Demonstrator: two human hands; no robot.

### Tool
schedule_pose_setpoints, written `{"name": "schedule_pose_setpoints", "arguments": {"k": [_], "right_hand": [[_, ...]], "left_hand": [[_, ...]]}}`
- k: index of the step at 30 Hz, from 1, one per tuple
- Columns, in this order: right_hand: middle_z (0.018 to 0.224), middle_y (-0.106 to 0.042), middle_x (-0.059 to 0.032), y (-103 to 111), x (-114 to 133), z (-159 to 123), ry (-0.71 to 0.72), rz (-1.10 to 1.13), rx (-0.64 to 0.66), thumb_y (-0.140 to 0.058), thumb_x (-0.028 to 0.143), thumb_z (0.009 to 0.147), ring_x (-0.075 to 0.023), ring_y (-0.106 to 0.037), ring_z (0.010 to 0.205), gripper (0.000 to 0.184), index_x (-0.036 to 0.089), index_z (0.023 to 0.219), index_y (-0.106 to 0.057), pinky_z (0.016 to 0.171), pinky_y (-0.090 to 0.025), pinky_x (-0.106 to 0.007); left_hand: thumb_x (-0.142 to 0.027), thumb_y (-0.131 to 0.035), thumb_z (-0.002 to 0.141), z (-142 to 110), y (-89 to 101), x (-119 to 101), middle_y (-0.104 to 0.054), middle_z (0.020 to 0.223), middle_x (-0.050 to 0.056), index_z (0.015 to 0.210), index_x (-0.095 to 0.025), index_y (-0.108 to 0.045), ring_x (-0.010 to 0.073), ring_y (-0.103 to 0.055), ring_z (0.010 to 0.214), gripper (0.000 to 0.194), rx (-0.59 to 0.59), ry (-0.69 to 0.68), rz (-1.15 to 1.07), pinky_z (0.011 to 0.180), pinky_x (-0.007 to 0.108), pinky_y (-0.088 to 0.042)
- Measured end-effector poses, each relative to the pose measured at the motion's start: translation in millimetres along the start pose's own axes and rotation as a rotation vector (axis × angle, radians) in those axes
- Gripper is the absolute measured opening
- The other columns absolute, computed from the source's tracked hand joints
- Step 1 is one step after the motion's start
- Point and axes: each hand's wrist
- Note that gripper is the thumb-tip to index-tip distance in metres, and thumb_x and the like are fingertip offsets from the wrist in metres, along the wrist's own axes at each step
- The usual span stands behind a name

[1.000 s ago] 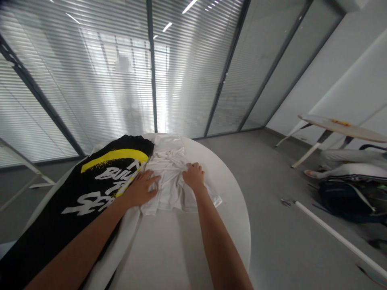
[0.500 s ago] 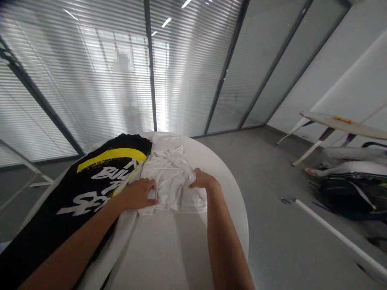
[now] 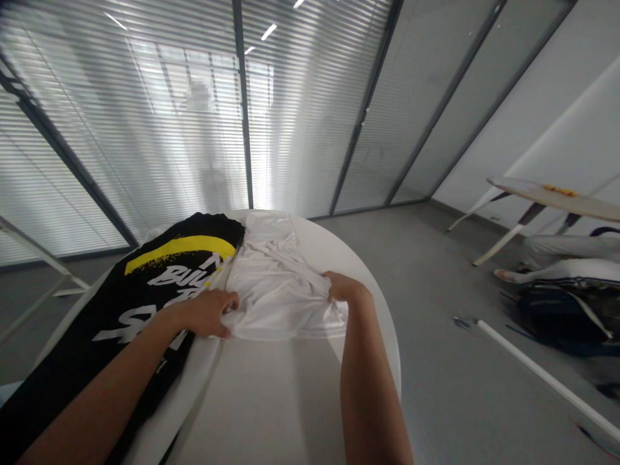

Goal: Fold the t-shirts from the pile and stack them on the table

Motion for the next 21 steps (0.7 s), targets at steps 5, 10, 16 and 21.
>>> {"name": "schedule_pose_setpoints", "arguments": {"k": [5,10,16,21], "right_hand": [[0.136,-0.059,-0.0111,2,-10,1,-0.044,-0.019,-0.046,-0.051,0.002,0.059,-0.0236,-0.056,0.124,0.077,0.017,0.134,-0.057,0.105,-0.039,-0.034],[0.144,-0.052,-0.0121,8,-20,-4,-0.099,-0.054,-0.110,-0.045,0.001,0.065,-0.0211,-0.050,0.131,0.074,0.012,0.138,-0.052,0.110,-0.035,-0.032],[0.137,-0.058,-0.0140,19,-16,-9,-0.172,-0.024,-0.327,-0.044,0.006,0.074,-0.0233,-0.053,0.128,0.065,0.012,0.138,-0.053,0.107,-0.038,-0.033],[0.127,-0.064,-0.0156,31,-8,-21,-0.264,0.018,-0.417,-0.044,0.019,0.083,-0.0280,-0.060,0.118,0.049,0.014,0.128,-0.062,0.098,-0.045,-0.037]], "left_hand": [[-0.038,-0.064,0.068,-4,7.4,-2,-0.066,0.101,0.008,0.098,-0.022,-0.065,0.0253,-0.060,0.093,0.035,0.047,-0.012,0.025,0.083,0.036,-0.046],[-0.030,-0.055,0.073,-7,9.8,-11,-0.068,0.092,0.006,0.087,-0.023,-0.069,0.0238,-0.062,0.093,0.022,0.024,-0.045,0.053,0.089,0.038,-0.044],[-0.026,-0.049,0.075,-13,18.7,-26,-0.068,0.074,0.006,0.065,-0.020,-0.066,0.0227,-0.064,0.080,0.020,0.022,-0.019,0.045,0.085,0.038,-0.046],[-0.024,-0.055,0.070,-13,17.5,-22,-0.069,0.069,0.003,0.065,-0.022,-0.069,0.0214,-0.065,0.077,0.015,0.038,0.008,-0.058,0.078,0.032,-0.048]]}}
Point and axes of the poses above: each hand's wrist, its own z-axis towards the middle knuckle, its own y-axis out of the back of the hand, x = y × z
